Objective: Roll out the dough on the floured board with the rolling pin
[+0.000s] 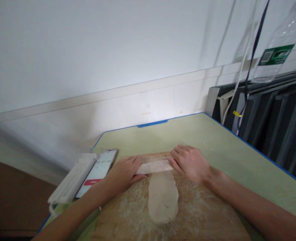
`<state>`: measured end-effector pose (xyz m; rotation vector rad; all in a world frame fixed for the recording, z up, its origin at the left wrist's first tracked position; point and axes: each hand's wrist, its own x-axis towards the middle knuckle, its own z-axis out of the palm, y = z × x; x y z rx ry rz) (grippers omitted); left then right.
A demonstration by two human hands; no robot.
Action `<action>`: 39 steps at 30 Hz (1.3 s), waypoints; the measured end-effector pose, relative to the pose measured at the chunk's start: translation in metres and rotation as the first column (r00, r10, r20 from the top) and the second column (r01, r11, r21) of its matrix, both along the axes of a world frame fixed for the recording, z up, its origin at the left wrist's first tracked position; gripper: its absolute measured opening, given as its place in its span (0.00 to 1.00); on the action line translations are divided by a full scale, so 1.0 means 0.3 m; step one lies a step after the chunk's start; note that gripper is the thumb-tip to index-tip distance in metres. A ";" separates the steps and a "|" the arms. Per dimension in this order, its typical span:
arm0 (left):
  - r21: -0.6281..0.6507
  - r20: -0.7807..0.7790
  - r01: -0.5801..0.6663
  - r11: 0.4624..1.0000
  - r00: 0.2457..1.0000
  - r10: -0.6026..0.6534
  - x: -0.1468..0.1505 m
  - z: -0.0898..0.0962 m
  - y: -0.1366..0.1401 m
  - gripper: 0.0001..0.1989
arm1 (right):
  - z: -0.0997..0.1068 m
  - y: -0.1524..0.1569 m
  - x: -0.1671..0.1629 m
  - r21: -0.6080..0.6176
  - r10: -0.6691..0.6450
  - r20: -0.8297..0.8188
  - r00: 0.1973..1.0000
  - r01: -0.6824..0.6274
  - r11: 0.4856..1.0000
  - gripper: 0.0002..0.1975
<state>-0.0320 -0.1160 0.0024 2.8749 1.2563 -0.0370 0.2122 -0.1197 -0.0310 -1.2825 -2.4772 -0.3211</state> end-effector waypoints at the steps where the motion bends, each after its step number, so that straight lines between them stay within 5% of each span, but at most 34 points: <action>1: -0.013 -0.034 0.015 1.000 0.999 -0.016 0.003 0.010 -0.014 0.15 | 0.008 -0.010 -0.003 0.012 0.010 0.013 1.000 -0.010 1.000 0.19; 12: -0.106 -0.081 0.057 0.993 0.995 -0.066 0.008 0.030 -0.082 0.18 | 0.030 -0.086 -0.030 -0.049 0.048 -0.022 0.999 -0.049 0.998 0.18; 16: -0.118 -0.051 0.066 0.991 0.996 -0.072 0.011 0.040 -0.074 0.17 | 0.007 -0.047 -0.026 -0.027 0.006 -0.047 0.999 -0.007 1.000 0.16; 23: -0.132 -0.018 0.044 0.990 0.999 -0.047 0.018 0.049 -0.076 0.15 | -0.001 0.052 -0.016 -0.178 0.043 -0.046 0.998 -0.050 0.983 0.13; 32: -0.112 -0.011 -0.031 0.993 1.000 0.030 0.021 0.019 -0.048 0.22 | 0.014 0.189 -0.070 -0.166 0.070 0.027 0.997 -0.065 0.984 0.12; 39: -0.109 -0.021 -0.054 0.993 0.998 0.052 0.025 0.021 -0.055 0.22 | 0.019 0.185 -0.071 -0.162 0.142 0.025 0.990 -0.136 0.977 0.14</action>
